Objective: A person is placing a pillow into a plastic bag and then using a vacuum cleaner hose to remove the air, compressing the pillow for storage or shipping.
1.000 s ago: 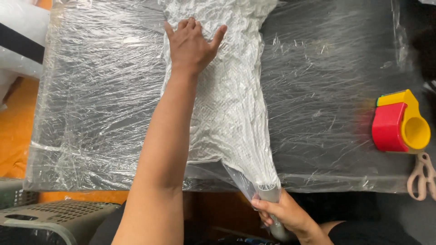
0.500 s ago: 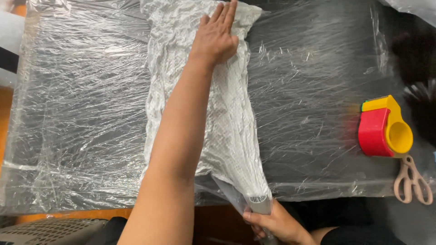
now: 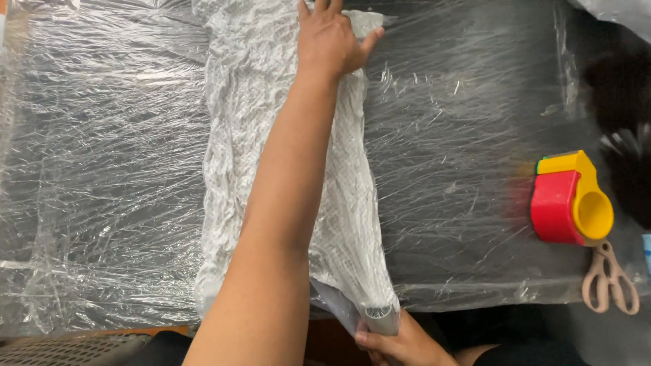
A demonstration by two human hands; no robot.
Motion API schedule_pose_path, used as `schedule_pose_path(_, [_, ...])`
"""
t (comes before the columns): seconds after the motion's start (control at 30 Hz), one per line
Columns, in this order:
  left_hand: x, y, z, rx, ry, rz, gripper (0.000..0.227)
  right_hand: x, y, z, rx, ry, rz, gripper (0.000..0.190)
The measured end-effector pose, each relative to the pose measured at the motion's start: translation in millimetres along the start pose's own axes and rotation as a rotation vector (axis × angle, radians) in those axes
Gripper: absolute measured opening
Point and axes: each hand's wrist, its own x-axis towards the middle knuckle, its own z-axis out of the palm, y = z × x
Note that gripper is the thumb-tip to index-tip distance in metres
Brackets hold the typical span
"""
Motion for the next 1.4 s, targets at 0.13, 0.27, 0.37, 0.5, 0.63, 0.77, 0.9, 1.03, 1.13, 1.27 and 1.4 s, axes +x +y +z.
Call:
schedule_pose_path(0.13, [4,-40,-20,-0.365,-0.366,-0.003,0.083,-5,-1,7,0.137,0.027,0.010,0.011])
schedule_pose_path(0.27, [-58,-62,-104,-0.117,-0.293,-0.114,0.077,-7,-4,12,0.215,0.041,0.016,0.008])
schedule_pose_path(0.37, [-103,-93,-104,-0.147,-0.248,-0.191,0.092,-6,-10,13,0.149,0.034,-0.055,0.013])
schedule_pose_path(0.5, [-122,-97,-93,-0.067,-0.358,-0.214,0.093,-4,-4,15,0.184,0.068,-0.077,0.014])
schedule_pose_path(0.63, [-120,-100,-89,-0.051,-0.327,-0.251,0.088,-4,-15,18,0.183,0.117,-0.052,0.018])
schedule_pose_path(0.77, [-162,-87,-101,-0.175,-0.214,-0.561,0.094,-8,-12,20,0.188,0.109,-0.057,0.019])
schedule_pose_path(0.9, [-218,-83,-129,0.006,-0.280,-0.676,0.096,-7,-16,23,0.190,0.114,-0.085,0.017])
schedule_pose_path(1.03, [-250,-65,-141,-0.104,-0.373,-0.763,0.091,-6,-15,24,0.142,0.140,-0.086,0.014])
schedule_pose_path(1.13, [-248,-58,-155,-0.274,-0.355,-0.855,0.092,-6,-15,27,0.144,0.157,-0.105,0.015])
schedule_pose_path(1.27, [-251,-65,-139,-0.289,-0.304,-0.823,0.081,-8,-18,30,0.158,0.149,-0.137,0.015])
schedule_pose_path(1.4, [-254,-69,-125,-0.255,-0.214,-0.793,0.077,-12,-21,34,0.144,0.151,-0.158,0.016])
